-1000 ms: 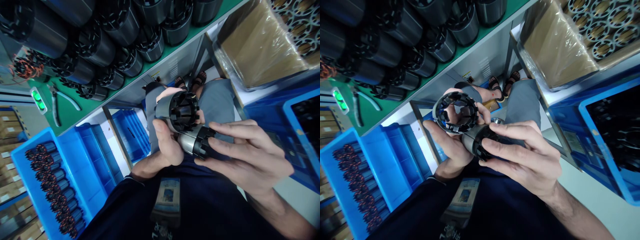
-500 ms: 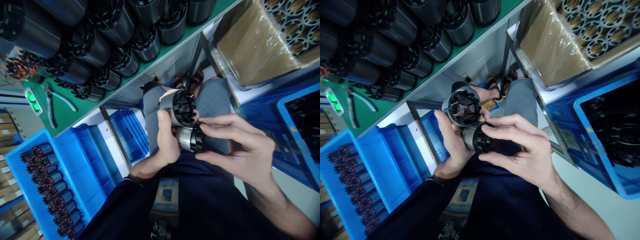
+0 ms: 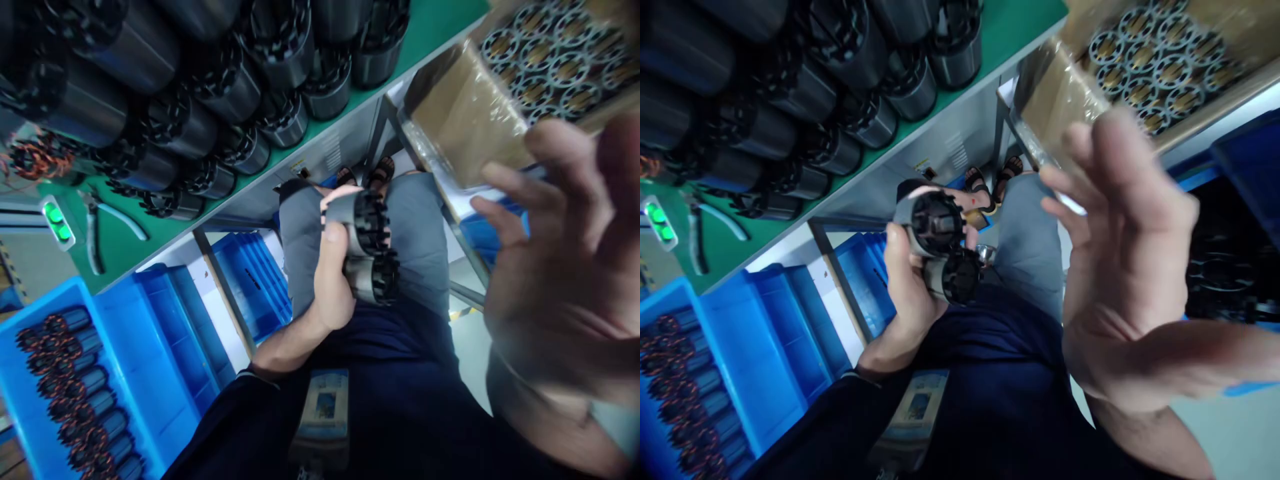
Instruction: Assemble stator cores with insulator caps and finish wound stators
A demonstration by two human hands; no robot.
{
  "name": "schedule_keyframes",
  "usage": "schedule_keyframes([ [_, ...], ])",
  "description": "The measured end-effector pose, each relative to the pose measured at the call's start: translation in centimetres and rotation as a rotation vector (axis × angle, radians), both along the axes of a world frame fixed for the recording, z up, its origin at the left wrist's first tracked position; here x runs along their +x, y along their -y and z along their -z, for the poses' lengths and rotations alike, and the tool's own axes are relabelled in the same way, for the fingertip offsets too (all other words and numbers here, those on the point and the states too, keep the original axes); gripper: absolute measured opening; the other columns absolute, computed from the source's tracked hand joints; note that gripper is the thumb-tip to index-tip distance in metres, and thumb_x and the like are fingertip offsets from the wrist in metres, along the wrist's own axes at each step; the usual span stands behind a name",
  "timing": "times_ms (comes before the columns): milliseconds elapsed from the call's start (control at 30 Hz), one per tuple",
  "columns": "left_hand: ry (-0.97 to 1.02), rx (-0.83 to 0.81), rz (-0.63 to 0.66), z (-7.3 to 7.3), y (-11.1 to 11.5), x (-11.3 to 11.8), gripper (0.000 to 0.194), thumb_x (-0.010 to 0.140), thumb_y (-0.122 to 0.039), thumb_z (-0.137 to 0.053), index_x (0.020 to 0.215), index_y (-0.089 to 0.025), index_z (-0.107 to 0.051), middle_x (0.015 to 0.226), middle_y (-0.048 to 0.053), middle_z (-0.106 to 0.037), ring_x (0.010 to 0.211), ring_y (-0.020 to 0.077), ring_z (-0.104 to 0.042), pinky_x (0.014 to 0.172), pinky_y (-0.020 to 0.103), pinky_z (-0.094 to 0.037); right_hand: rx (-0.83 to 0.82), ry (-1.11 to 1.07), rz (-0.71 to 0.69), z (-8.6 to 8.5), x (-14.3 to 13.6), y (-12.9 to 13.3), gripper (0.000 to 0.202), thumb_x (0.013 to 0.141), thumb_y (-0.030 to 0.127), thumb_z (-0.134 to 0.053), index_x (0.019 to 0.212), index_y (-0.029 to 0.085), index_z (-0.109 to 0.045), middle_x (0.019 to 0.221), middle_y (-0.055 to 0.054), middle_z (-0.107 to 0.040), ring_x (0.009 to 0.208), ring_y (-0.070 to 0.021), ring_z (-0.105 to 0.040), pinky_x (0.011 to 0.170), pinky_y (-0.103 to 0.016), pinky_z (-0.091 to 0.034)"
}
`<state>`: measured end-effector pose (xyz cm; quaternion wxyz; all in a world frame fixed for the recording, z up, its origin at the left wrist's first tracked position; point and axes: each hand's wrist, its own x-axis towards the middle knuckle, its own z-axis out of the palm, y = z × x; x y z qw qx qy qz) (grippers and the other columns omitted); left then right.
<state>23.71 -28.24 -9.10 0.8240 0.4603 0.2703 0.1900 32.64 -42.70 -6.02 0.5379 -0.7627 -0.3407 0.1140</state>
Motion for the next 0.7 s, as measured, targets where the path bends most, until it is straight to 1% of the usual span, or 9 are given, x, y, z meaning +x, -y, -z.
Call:
schedule_keyframes([
  [100,0.027,0.154,0.227,0.6,-0.2,-0.9,0.055,0.117,-0.075,-0.066,0.155,-0.034,-0.07,0.142,0.009,-0.08,0.126,0.0335,-0.078,0.119,0.054,-0.069,0.214,0.079,-0.013,0.8,0.9,-2.3,0.074,0.119,0.083,-0.048,0.184,0.048,-0.055,0.185,-0.002,-0.062,0.179,-0.0471,-0.053,0.145,-0.073,-0.052],
  [167,0.033,0.211,0.297,0.3,-1.1,-1.0,0.052,0.12,-0.068,-0.066,0.158,-0.033,-0.069,0.144,0.009,-0.079,0.127,0.0322,-0.076,0.122,0.052,-0.065,0.163,0.083,-0.121,1.1,1.8,-2.9,0.069,0.123,0.074,-0.051,0.18,0.037,-0.063,0.181,-0.009,-0.066,0.172,-0.0395,-0.062,0.141,-0.063,-0.059],
  [233,0.006,0.294,0.368,-0.8,-2.6,-0.6,0.049,0.122,-0.063,-0.065,0.161,-0.032,-0.066,0.147,0.008,-0.078,0.135,0.0319,-0.075,0.124,0.049,-0.063,0.052,0.066,-0.205,0.8,2.9,-2.3,0.066,0.118,0.06,-0.076,0.177,0.033,-0.065,0.174,-0.011,-0.071,0.164,-0.0332,-0.07,0.137,-0.051,-0.063],
  [300,-0.038,0.412,0.487,-2.4,-4.3,0.3,0.046,0.12,-0.059,-0.071,0.157,-0.031,-0.068,0.151,0.008,-0.078,0.144,0.0339,-0.072,0.128,0.049,-0.059,-0.02,0.071,-0.276,0.0,3.9,-1.2,0.072,0.106,0.042,-0.097,0.171,0.034,-0.067,0.167,-0.009,-0.076,0.155,-0.0286,-0.076,0.133,-0.043,-0.066],
  [400,-0.089,0.599,0.654,-4.8,-6.2,2.1,0.046,0.115,-0.053,-0.082,0.154,-0.033,-0.07,0.159,0.007,-0.077,0.153,0.0362,-0.07,0.135,0.049,-0.053,-0.018,0.099,-0.254,-1.0,5.3,-0.3,0.063,0.101,0.027,-0.097,0.157,0.033,-0.07,0.154,-0.007,-0.082,0.14,-0.0271,-0.083,0.122,-0.041,-0.071],
  [467,-0.115,0.625,0.656,-5.8,-6.9,3.3,0.063,0.111,-0.052,-0.088,0.165,-0.035,-0.06,0.16,0.007,-0.076,0.148,0.0338,-0.072,0.131,0.046,-0.055,0.005,0.085,-0.183,-1.1,6.5,-0.9,0.064,0.097,0.026,-0.098,0.155,0.033,-0.071,0.15,-0.008,-0.082,0.134,-0.0276,-0.085,0.112,-0.039,-0.073],
  [533,-0.132,0.538,0.595,-6.2,-7.3,4.3,0.074,0.11,-0.053,-0.09,0.171,-0.037,-0.051,0.139,0.005,-0.078,0.126,0.0279,-0.076,0.114,0.039,-0.061,0.047,0.076,-0.099,-0.8,8.6,-2.3,0.073,0.094,0.031,-0.102,0.16,0.033,-0.071,0.153,-0.009,-0.08,0.135,-0.0297,-0.084,0.106,-0.039,-0.074],
  [633,-0.136,0.326,0.469,-6.0,-8.1,4.6,0.056,0.114,-0.06,-0.082,0.159,-0.036,-0.061,0.104,0.0,-0.066,0.093,0.0207,-0.063,0.081,0.03,-0.054,0.134,0.134,0.02,0.2,13.4,-5.1,0.075,0.093,0.041,-0.103,0.161,0.03,-0.075,0.154,-0.012,-0.078,0.136,-0.0343,-0.083,0.107,-0.046,-0.075],
  [700,-0.141,0.2,0.419,-5.6,-8.9,3.9,0.047,0.11,-0.065,-0.084,0.141,-0.033,-0.069,0.103,0.001,-0.062,0.095,0.0205,-0.059,0.076,0.028,-0.05,0.162,0.187,0.061,1.0,17.2,-7.1,0.073,0.091,0.046,-0.104,0.156,0.027,-0.078,0.153,-0.013,-0.08,0.137,-0.0361,-0.082,0.117,-0.053,-0.071],
])
